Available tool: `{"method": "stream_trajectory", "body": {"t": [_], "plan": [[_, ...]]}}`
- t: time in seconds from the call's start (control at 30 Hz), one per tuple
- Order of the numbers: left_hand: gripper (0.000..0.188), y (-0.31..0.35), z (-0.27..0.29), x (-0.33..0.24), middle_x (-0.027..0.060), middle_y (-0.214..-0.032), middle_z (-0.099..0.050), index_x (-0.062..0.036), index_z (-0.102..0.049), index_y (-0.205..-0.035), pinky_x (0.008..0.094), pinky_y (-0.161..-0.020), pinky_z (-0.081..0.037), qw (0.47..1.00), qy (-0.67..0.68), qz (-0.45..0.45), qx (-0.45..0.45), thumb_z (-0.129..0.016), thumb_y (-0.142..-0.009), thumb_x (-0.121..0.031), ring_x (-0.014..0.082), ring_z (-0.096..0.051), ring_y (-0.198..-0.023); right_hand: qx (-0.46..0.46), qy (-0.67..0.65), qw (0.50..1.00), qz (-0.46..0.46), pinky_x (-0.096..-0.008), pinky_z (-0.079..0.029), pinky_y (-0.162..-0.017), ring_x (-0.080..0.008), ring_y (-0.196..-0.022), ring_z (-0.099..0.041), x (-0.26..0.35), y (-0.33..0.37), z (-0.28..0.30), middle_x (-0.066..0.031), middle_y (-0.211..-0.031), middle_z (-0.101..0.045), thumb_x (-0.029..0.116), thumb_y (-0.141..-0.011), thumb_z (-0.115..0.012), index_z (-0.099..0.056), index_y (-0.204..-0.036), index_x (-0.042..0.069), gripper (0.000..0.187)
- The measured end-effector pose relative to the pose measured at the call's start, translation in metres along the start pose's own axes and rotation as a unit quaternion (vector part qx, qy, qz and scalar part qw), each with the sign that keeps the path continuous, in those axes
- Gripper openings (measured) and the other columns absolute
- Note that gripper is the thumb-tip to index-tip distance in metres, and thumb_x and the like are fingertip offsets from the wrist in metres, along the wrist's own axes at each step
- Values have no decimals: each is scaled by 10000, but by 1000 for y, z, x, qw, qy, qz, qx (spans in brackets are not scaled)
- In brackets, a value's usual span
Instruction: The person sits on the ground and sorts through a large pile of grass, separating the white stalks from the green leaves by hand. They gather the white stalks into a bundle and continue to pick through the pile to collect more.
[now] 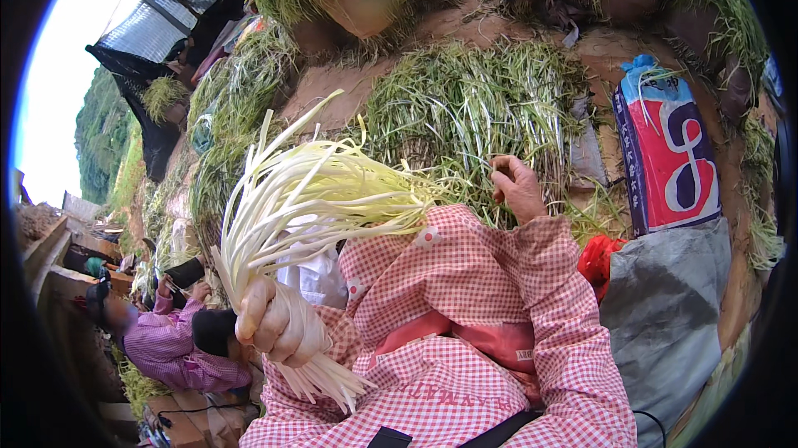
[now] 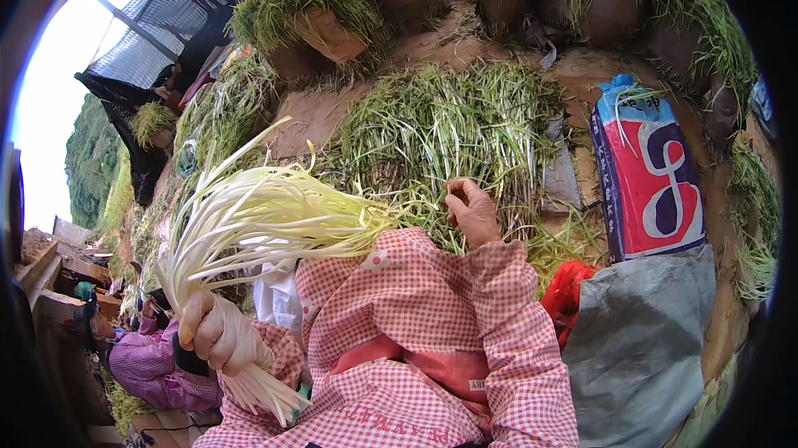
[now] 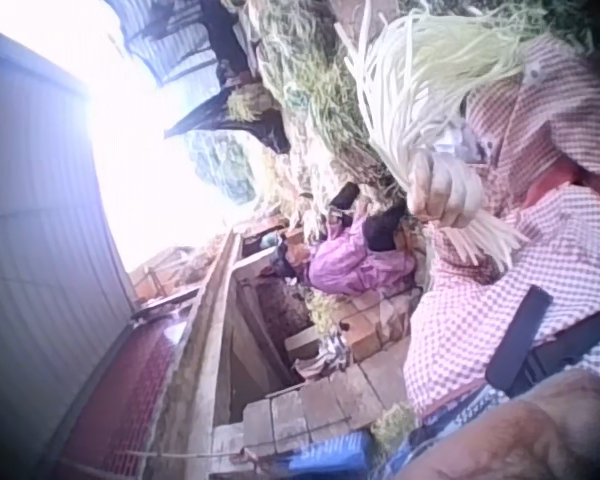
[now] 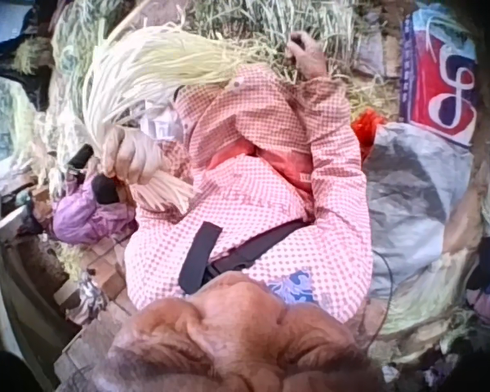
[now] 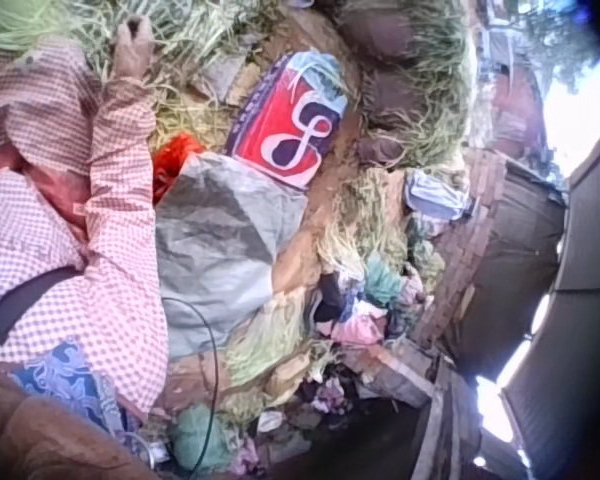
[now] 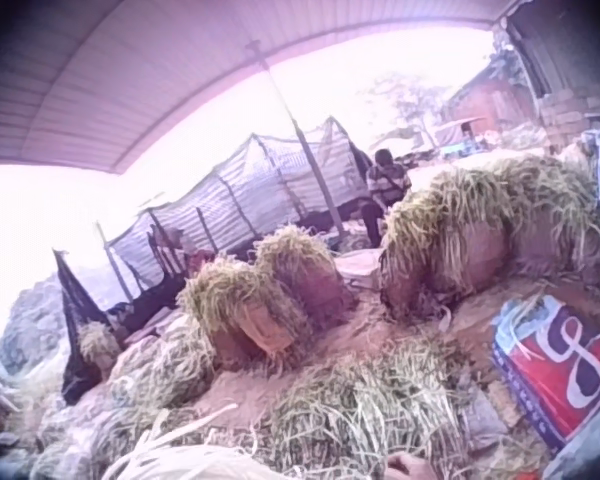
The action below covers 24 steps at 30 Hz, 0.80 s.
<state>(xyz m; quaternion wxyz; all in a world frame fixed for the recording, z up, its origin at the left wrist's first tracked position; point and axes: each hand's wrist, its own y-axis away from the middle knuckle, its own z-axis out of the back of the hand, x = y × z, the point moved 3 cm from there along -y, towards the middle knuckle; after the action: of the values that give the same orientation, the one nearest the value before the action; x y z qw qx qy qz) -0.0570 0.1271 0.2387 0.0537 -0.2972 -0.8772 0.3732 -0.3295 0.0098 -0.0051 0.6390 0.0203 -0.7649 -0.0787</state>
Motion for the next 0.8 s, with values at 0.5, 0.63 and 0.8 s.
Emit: {"method": "stream_trajectory", "body": {"t": [0.5, 0.63, 0.8], "plan": [[81, -11, 7, 4, 83, -593, -489, 17, -478, -921, 266, -420, -374, 998, 47, -9, 27, -532, -881, -28, 140, -469, -451, 98, 185, 914, 348, -286, -469, -575, -130, -671, -546, 57, 40, -89, -49, -844, -530, 120, -849, -669, -586, -1052, 22, 240], [92, -11, -1, 4, 54, -525, -426, -10, -422, -849, 237, -332, -276, 996, 45, -68, -29, -509, -821, 2, 103, -408, -374, 101, 159, 933, 307, -276, -455, -554, -112, -655, -543, 65, 41, -78, -41, -766, -516, 85, -875, -590, -549, -914, 5, 99], [101, -13, 0, 0, 62, -523, -431, -8, -425, -850, 250, -319, -283, 993, 44, -98, -53, -518, -810, -4, 114, -425, -372, 88, 159, 955, 235, -264, -467, -554, -105, -646, -552, 76, 35, -52, -68, -814, -599, 92, -913, -583, -551, -948, 16, 89]]}}
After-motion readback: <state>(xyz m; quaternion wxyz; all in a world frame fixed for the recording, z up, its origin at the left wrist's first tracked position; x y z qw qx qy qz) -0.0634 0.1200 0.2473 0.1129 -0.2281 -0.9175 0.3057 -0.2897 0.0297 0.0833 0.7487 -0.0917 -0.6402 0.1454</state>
